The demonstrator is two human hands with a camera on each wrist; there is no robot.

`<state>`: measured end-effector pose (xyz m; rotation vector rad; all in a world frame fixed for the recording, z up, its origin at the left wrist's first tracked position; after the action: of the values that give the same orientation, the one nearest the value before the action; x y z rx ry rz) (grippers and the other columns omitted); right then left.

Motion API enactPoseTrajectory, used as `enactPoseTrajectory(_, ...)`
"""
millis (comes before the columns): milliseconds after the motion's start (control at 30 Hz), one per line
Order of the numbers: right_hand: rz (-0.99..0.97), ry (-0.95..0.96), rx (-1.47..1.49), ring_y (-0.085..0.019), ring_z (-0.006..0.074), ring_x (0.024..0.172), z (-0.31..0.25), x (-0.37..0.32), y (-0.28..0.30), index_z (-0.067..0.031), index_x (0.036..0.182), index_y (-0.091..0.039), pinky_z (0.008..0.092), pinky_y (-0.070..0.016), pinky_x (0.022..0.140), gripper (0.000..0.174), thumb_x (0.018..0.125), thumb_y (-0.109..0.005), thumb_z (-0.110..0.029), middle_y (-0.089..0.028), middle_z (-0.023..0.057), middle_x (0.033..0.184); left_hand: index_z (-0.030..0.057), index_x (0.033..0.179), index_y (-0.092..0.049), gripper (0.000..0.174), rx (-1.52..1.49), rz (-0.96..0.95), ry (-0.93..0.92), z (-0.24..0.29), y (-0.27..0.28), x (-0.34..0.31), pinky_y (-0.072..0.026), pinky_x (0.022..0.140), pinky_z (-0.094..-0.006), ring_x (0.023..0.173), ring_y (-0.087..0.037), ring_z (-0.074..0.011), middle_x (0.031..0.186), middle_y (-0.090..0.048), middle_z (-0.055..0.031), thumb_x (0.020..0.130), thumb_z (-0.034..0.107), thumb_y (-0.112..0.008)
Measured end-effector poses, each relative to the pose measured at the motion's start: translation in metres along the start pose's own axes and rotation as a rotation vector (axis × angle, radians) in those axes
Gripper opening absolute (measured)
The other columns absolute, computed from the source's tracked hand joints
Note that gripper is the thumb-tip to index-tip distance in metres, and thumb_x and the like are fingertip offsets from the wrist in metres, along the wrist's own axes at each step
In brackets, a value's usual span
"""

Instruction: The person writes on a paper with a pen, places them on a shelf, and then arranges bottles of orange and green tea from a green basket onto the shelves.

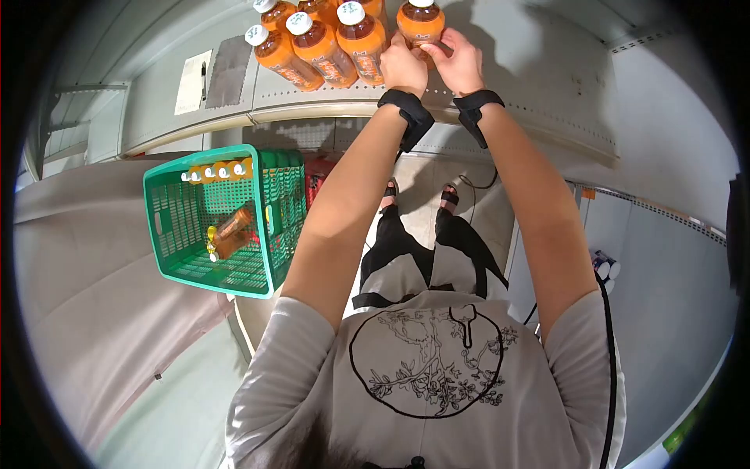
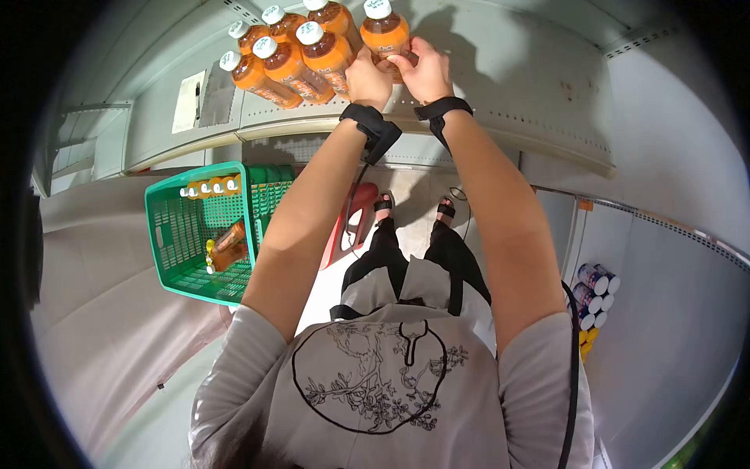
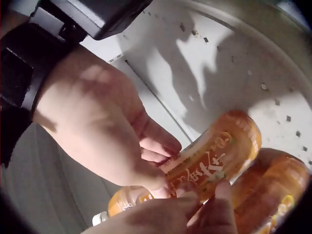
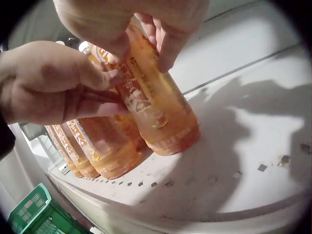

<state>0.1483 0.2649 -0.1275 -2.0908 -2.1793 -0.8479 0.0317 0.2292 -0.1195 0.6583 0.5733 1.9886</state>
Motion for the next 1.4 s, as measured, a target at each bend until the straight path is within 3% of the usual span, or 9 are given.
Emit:
enactPoseTrajectory(433, -0.002, 0.047, -0.037, -0.061, 0.0309, 0.085, 0.006, 0.019, -0.016, 0.0009, 0.096, -0.055, 0.0359, -0.0491, 0.072, 0.035, 0.073, -0.069, -0.021, -0.062, 0.0173, 0.090, -0.0022, 0.089, -0.049, 0.021, -0.006, 0.170, 0.062, 0.006, -0.003, 0.007, -0.0473, 0.066, -0.0463, 0.074, -0.059, -0.0415, 0.075, -0.059, -0.0249, 0.073, 0.009, -0.057)
enactPoseTrajectory(467, -0.003, 0.046, -0.031, -0.061, 0.0309, 0.085, 0.007, 0.020, -0.017, 0.0009, 0.096, -0.055, 0.0359, -0.0491, 0.072, 0.035, 0.073, -0.069, -0.021, -0.062, 0.0173, 0.090, -0.0008, 0.093, -0.054, 0.026, -0.035, 0.174, 0.095, 0.003, -0.005, 0.009, -0.0476, 0.068, -0.0463, 0.075, -0.059, -0.0413, 0.079, -0.060, -0.0254, 0.073, 0.014, -0.060)
enactPoseTrajectory(533, -0.054, -0.008, -0.082, -0.060, 0.0234, 0.096, 0.008, 0.019, -0.018, 0.0022, 0.107, -0.052, 0.0304, -0.0493, 0.078, 0.040, 0.075, -0.069, -0.016, -0.061, 0.0155, 0.101, -0.0008, 0.093, -0.054, 0.026, -0.033, 0.198, 0.109, 0.004, -0.006, 0.008, -0.0476, 0.068, -0.0463, 0.075, -0.059, -0.0412, 0.078, -0.060, -0.0252, 0.073, 0.014, -0.060)
enactPoseTrajectory(600, -0.059, -0.015, -0.082, -0.060, 0.0234, 0.096, 0.006, 0.021, -0.018, 0.0022, 0.107, -0.052, 0.0304, -0.0492, 0.078, 0.041, 0.075, -0.069, -0.016, -0.061, 0.0156, 0.101, -0.0004, 0.094, -0.055, 0.026, -0.039, 0.244, 0.128, 0.003, -0.007, 0.009, -0.0476, 0.067, -0.0462, 0.074, -0.059, -0.0411, 0.076, -0.060, -0.0245, 0.073, 0.014, -0.059)
enactPoseTrajectory(867, -0.072, -0.001, -0.094, -0.061, 0.0243, 0.095, 0.012, 0.026, -0.023, 0.0009, 0.107, -0.052, 0.0311, -0.0492, 0.079, 0.042, 0.075, -0.069, -0.021, -0.061, 0.0156, 0.100, -0.0028, 0.087, -0.053, 0.021, -0.021, 0.257, 0.197, 0.010, -0.007, 0.010, -0.0476, 0.065, -0.0450, 0.073, -0.059, -0.0414, 0.074, -0.059, -0.0251, 0.075, 0.014, -0.058)
enactPoseTrajectory(933, 0.010, 0.053, -0.027, -0.061, 0.0305, 0.086, 0.010, 0.027, -0.021, -0.0001, 0.098, -0.054, 0.0362, -0.0491, 0.073, 0.037, 0.072, -0.070, -0.021, -0.061, 0.0171, 0.092, -0.0028, 0.084, -0.054, 0.019, -0.007, 0.279, 0.210, 0.010, -0.005, 0.009, -0.0478, 0.064, -0.0448, 0.072, -0.059, -0.0411, 0.073, -0.060, -0.0247, 0.075, 0.013, -0.058)
enactPoseTrajectory(1033, -0.017, 0.039, -0.061, -0.061, 0.0311, 0.084, 0.008, 0.028, -0.020, -0.0006, 0.097, -0.054, 0.0364, -0.0489, 0.071, 0.036, 0.072, -0.070, -0.022, -0.061, 0.0167, 0.091, -0.0015, 0.089, -0.053, 0.024, 0.003, 0.227, 0.230, 0.009, -0.006, 0.010, -0.0478, 0.063, -0.0463, 0.069, -0.060, -0.0407, 0.070, -0.059, -0.0248, 0.075, 0.017, -0.059)
enactPoseTrajectory(1133, -0.110, -0.045, -0.149, -0.061, 0.0262, 0.093, 0.009, 0.030, -0.021, -0.0004, 0.106, -0.052, 0.0326, -0.0495, 0.077, 0.043, 0.074, -0.070, -0.022, -0.060, 0.0168, 0.100, -0.0030, 0.084, -0.054, 0.023, 0.018, 0.205, 0.254, 0.009, -0.007, 0.010, -0.0479, 0.063, -0.0459, 0.069, -0.060, -0.0403, 0.069, -0.059, -0.0254, 0.075, 0.018, -0.058)
enactPoseTrajectory(1400, -0.113, -0.034, -0.200, -0.061, 0.0277, 0.092, 0.011, 0.033, -0.021, -0.0016, 0.104, -0.054, 0.0345, -0.0490, 0.077, 0.039, 0.075, -0.068, -0.024, -0.061, 0.0165, 0.098, -0.0035, 0.082, -0.055, 0.023, 0.036, 0.222, 0.308, 0.007, -0.010, 0.011, -0.0480, 0.063, -0.0458, 0.069, -0.060, -0.0403, 0.069, -0.059, -0.0255, 0.076, 0.019, -0.057)
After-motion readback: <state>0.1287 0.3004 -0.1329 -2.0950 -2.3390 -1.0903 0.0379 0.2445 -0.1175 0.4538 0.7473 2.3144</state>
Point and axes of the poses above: each hand's wrist, its own x-axis towards the middle knuckle, its own y-axis out of the back of the hand, z = x × y, the point moved 5 cm from there along x, towards the middle knuckle
